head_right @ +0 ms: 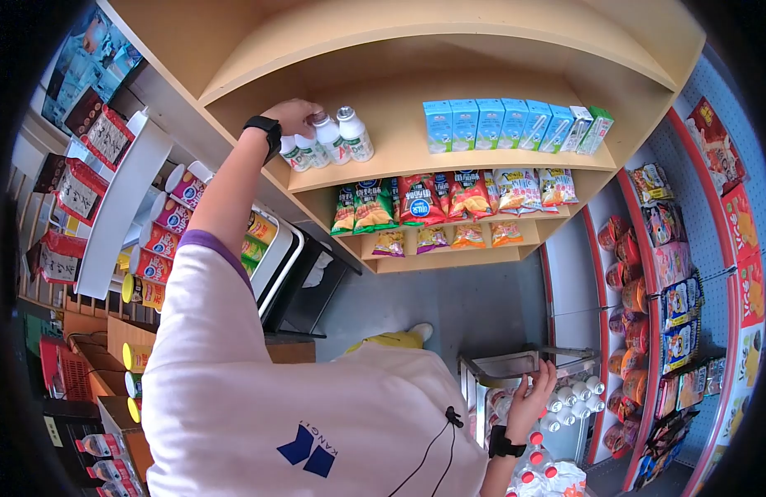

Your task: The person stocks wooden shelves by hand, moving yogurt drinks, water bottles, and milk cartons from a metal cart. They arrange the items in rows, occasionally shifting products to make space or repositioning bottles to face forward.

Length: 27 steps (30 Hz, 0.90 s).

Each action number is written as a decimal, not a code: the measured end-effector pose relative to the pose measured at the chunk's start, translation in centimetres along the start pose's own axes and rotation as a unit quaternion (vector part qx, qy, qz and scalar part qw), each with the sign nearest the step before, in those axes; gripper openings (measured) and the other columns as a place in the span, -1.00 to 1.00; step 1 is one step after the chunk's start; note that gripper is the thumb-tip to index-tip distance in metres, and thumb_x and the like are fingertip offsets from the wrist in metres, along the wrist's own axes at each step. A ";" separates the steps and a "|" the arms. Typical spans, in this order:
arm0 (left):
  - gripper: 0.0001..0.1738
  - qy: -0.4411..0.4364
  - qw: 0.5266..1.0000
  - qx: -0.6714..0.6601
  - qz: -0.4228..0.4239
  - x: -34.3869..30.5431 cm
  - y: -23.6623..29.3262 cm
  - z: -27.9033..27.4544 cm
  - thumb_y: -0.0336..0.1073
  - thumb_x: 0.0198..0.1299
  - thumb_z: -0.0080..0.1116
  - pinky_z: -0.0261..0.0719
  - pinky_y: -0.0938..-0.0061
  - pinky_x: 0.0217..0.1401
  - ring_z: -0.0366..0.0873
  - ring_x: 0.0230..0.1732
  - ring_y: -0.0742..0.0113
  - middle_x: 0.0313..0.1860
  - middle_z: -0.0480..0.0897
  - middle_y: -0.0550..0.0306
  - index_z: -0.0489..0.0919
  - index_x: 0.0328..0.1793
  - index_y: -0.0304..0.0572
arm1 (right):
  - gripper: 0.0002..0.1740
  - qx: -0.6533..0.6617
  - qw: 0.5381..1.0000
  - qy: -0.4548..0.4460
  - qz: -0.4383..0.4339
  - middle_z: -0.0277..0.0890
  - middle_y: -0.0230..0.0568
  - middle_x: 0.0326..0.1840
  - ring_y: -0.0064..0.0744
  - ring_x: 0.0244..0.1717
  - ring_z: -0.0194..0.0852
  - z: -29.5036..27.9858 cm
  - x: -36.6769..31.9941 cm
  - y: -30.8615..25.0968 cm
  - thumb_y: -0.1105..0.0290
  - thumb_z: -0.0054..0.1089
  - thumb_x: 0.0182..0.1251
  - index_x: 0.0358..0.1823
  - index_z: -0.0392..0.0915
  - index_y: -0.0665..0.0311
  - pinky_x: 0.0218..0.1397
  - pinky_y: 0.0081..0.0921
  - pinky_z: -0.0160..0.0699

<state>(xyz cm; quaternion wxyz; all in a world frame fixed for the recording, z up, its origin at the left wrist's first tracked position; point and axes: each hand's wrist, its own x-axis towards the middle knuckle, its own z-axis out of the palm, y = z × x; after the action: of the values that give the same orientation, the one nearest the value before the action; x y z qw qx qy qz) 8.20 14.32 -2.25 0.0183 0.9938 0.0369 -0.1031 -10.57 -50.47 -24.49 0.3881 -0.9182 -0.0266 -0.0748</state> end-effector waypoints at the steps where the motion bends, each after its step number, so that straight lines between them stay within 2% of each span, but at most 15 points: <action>1: -0.48 -0.004 1.000 -0.022 0.000 -0.4 0.0 0.0 -0.39 -0.17 0.42 0.55 0.28 0.07 0.63 0.01 0.04 -0.09 0.70 -0.01 0.61 0.04 -0.17 | -0.44 0.000 1.000 0.000 0.000 0.26 -0.10 0.37 -0.28 -0.09 0.54 -0.1 0.0 0.2 0.69 0.10 0.25 0.31 0.35 0.24 0.02 -0.39 0.55; 8: -0.52 0.011 1.000 -0.009 -0.010 -1.7 -0.1 0.2 -0.37 -0.18 0.43 0.56 0.27 0.04 0.64 -0.02 0.04 -0.11 0.71 0.01 0.62 -0.02 -0.18 | -0.45 -0.004 1.000 -0.021 0.014 0.26 -0.08 0.36 -0.22 -0.05 0.52 0.0 0.9 -1.0 0.68 0.10 0.25 0.29 0.36 0.25 0.07 -0.36 0.53; 10: -0.45 0.004 1.000 0.002 -0.013 -1.3 -0.3 0.3 -0.35 -0.21 0.44 0.56 0.25 0.09 0.62 0.03 0.00 -0.07 0.71 0.00 0.60 0.03 -0.15 | -0.47 0.001 0.999 -0.025 0.035 0.25 -0.06 0.37 -0.17 -0.01 0.51 0.0 1.2 -1.9 0.66 0.10 0.26 0.29 0.36 0.25 0.09 -0.33 0.53; 12: -0.27 0.021 0.999 0.024 0.009 -0.6 -0.7 0.9 -0.32 -0.23 0.46 0.53 0.22 0.18 0.58 0.12 -0.04 0.01 0.68 -0.05 0.52 0.22 -0.09 | -0.47 0.009 0.999 -0.037 0.013 0.25 -0.08 0.37 -0.14 0.05 0.50 0.2 1.6 -2.7 0.65 0.12 0.26 0.29 0.37 0.25 0.14 -0.32 0.52; 13: -0.03 0.001 1.000 0.000 -0.018 -0.6 0.5 0.2 -0.28 -0.25 0.49 0.46 0.21 0.32 0.47 0.28 -0.08 0.22 0.57 -0.14 0.35 0.43 -0.06 | -0.47 -0.009 0.999 -0.022 -0.022 0.25 -0.06 0.37 -0.06 0.16 0.46 0.2 1.8 -3.1 0.64 0.13 0.25 0.28 0.37 0.24 0.19 -0.29 0.51; 14: 0.07 0.038 0.998 0.045 -0.002 -0.8 2.2 -0.3 -0.19 -0.17 0.49 0.38 0.22 0.41 0.36 0.39 -0.12 0.38 0.42 -0.21 0.20 0.54 -0.08 | -0.47 -0.010 1.000 -0.009 -0.013 0.25 -0.06 0.37 -0.06 0.16 0.46 0.2 1.9 -3.3 0.64 0.13 0.25 0.28 0.37 0.24 0.19 -0.29 0.51; 16: 0.04 0.103 0.994 -0.018 0.042 0.1 5.8 -1.2 -0.06 -0.04 0.45 0.32 0.20 0.46 0.26 0.46 -0.14 0.45 0.33 -0.24 0.16 0.56 -0.09 | -0.47 -0.015 1.000 -0.021 -0.006 0.25 -0.04 0.38 0.02 0.25 0.40 0.1 1.9 -3.6 0.64 0.15 0.23 0.26 0.38 0.24 0.24 -0.26 0.48; 18: -0.04 0.180 0.972 -0.071 0.134 1.0 10.1 -1.9 0.12 0.14 0.32 0.30 0.15 0.47 0.27 0.44 -0.18 0.42 0.34 -0.32 0.15 0.56 -0.13 | -0.47 -0.006 1.000 -0.018 0.024 0.25 -0.02 0.38 0.07 0.26 0.38 -0.1 1.7 -3.7 0.65 0.15 0.22 0.25 0.38 0.24 0.25 -0.24 0.47; 20: -0.05 0.193 0.967 -0.080 0.143 2.3 14.4 -2.5 0.06 0.19 0.31 0.26 0.20 0.49 0.28 0.45 -0.13 0.43 0.31 -0.33 0.12 0.56 -0.22 | -0.47 -0.021 0.999 -0.018 0.022 0.26 -0.03 0.38 0.06 0.27 0.38 -0.3 1.5 -3.8 0.65 0.16 0.20 0.24 0.39 0.24 0.24 -0.24 0.48; 21: -0.02 0.230 0.950 -0.094 0.189 4.4 14.8 -1.3 0.15 0.14 0.31 0.32 0.14 0.45 0.28 0.43 -0.23 0.40 0.32 -0.41 0.14 0.55 -0.16 | -0.47 -0.022 0.999 -0.008 0.028 0.26 -0.03 0.38 0.06 0.27 0.38 -0.4 1.3 -3.9 0.65 0.16 0.20 0.24 0.39 0.24 0.24 -0.24 0.48; 22: 0.02 0.235 0.945 -0.109 0.200 6.0 15.8 -0.5 0.13 0.10 0.36 0.32 0.15 0.45 0.28 0.44 -0.22 0.41 0.31 -0.41 0.13 0.55 -0.18 | -0.47 -0.018 0.999 -0.004 0.034 0.26 -0.02 0.37 0.05 0.25 0.39 -0.6 1.0 -4.0 0.65 0.16 0.20 0.24 0.39 0.24 0.22 -0.24 0.48; 24: 0.05 0.207 0.954 -0.141 0.163 8.9 17.5 1.4 0.09 0.04 0.42 0.33 0.16 0.45 0.28 0.44 -0.22 0.40 0.33 -0.39 0.13 0.55 -0.19 | -0.47 -0.015 0.999 0.010 0.046 0.26 -0.02 0.37 0.05 0.24 0.41 -0.9 0.4 -4.0 0.64 0.17 0.20 0.23 0.39 0.23 0.21 -0.23 0.49; 25: 0.05 0.208 0.952 -0.140 0.175 10.2 18.0 2.5 0.09 0.04 0.42 0.33 0.16 0.45 0.28 0.44 -0.22 0.40 0.33 -0.39 0.13 0.55 -0.19 | -0.47 -0.021 0.998 0.030 0.043 0.28 -0.05 0.34 -0.08 0.09 0.47 -1.0 -0.1 -3.8 0.67 0.15 0.20 0.24 0.39 0.23 0.14 -0.30 0.52; 26: 0.01 0.190 0.960 -0.146 0.143 11.2 18.3 3.5 0.06 0.02 0.44 0.36 0.15 0.42 0.35 0.39 -0.18 0.35 0.40 -0.35 0.20 0.52 -0.20 | -0.46 -0.026 0.998 0.049 0.041 0.30 -0.08 0.31 -0.20 -0.06 0.53 -1.0 -0.6 -3.6 0.70 0.14 0.21 0.24 0.38 0.24 0.07 -0.36 0.55; 27: -0.03 0.172 0.967 -0.150 0.111 12.2 18.4 4.4 0.03 0.00 0.45 0.40 0.15 0.40 0.42 0.35 -0.14 0.30 0.47 -0.32 0.27 0.49 -0.20 | -0.48 -0.015 0.997 0.050 0.061 0.30 -0.07 0.31 -0.22 -0.07 0.53 -1.4 -1.1 -3.6 0.70 0.14 0.21 0.23 0.39 0.25 0.05 -0.39 0.56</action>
<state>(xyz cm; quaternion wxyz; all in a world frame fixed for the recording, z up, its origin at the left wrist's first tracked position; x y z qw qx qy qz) 20.61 -3.33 -8.51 0.1721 0.9804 -0.0558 0.0784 -12.21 -48.93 -21.18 0.3792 -0.9188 0.0501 -0.0976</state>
